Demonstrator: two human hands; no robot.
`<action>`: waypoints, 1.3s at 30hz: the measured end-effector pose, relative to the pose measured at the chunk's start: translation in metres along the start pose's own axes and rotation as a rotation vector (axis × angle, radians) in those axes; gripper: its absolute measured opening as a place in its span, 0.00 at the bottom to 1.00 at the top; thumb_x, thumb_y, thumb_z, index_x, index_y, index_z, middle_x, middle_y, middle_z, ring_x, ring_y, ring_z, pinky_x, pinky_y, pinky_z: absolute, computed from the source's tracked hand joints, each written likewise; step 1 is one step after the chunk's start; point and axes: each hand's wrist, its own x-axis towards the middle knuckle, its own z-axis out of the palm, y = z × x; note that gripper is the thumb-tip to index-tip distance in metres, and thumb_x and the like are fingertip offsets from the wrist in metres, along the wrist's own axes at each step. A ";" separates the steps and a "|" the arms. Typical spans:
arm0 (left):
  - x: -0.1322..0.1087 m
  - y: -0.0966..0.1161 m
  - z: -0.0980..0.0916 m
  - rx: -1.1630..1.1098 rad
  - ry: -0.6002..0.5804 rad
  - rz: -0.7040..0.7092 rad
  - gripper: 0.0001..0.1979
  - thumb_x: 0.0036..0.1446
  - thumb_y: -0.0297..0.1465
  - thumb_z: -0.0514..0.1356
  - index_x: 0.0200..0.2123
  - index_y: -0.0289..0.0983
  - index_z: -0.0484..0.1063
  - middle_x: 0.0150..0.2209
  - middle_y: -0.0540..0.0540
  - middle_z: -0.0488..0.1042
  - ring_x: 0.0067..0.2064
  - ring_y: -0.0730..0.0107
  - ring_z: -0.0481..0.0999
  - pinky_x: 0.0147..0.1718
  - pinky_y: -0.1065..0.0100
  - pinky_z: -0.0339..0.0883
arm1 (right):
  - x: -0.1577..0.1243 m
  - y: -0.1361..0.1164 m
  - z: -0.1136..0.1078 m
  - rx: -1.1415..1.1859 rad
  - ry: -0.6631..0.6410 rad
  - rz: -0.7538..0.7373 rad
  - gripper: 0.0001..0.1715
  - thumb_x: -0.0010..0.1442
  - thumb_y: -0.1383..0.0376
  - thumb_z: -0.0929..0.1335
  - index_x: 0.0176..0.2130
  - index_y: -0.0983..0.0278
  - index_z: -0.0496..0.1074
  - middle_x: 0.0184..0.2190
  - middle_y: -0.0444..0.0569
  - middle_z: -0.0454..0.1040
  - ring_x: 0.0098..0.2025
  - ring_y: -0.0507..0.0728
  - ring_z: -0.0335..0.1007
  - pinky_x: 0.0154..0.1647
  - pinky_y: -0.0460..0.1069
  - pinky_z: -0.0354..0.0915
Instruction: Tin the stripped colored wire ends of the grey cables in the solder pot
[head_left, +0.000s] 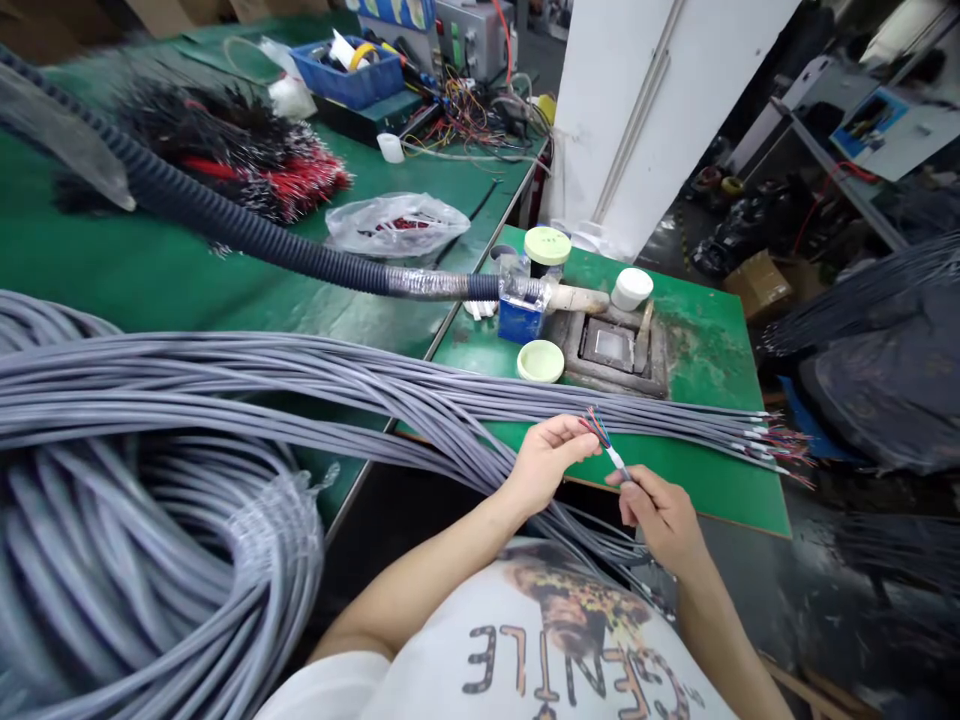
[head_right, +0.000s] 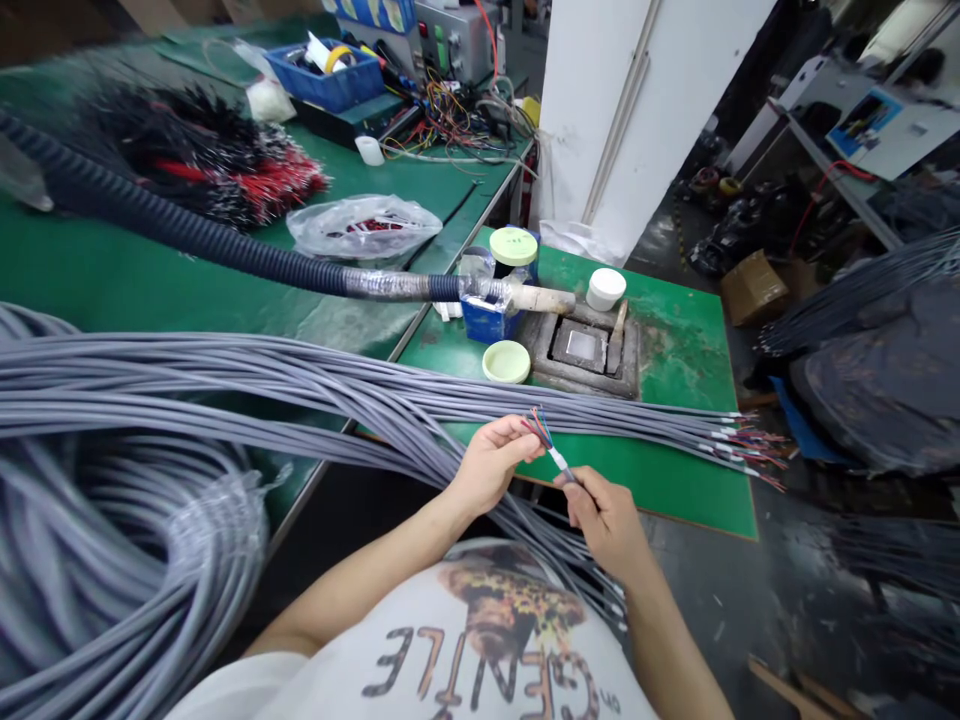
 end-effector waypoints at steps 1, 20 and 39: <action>0.000 0.000 0.001 0.000 -0.002 -0.002 0.11 0.45 0.34 0.70 0.26 0.34 0.74 0.24 0.50 0.76 0.26 0.77 0.71 0.29 0.74 0.62 | 0.001 -0.001 -0.002 0.003 -0.007 0.000 0.15 0.66 0.60 0.60 0.47 0.62 0.71 0.22 0.41 0.68 0.25 0.49 0.64 0.29 0.45 0.60; -0.001 -0.010 0.005 0.011 0.034 0.058 0.08 0.47 0.33 0.67 0.27 0.34 0.73 0.21 0.53 0.70 0.24 0.79 0.65 0.28 0.74 0.60 | 0.044 -0.029 0.006 -0.052 0.196 -0.105 0.12 0.61 0.58 0.66 0.40 0.62 0.73 0.21 0.41 0.71 0.22 0.50 0.65 0.27 0.45 0.61; -0.003 -0.008 0.004 0.066 0.060 0.088 0.10 0.48 0.35 0.65 0.28 0.35 0.69 0.21 0.53 0.70 0.24 0.78 0.66 0.26 0.74 0.59 | 0.053 -0.029 0.010 -0.054 0.254 -0.127 0.12 0.60 0.57 0.66 0.33 0.62 0.74 0.21 0.42 0.70 0.23 0.51 0.64 0.26 0.45 0.60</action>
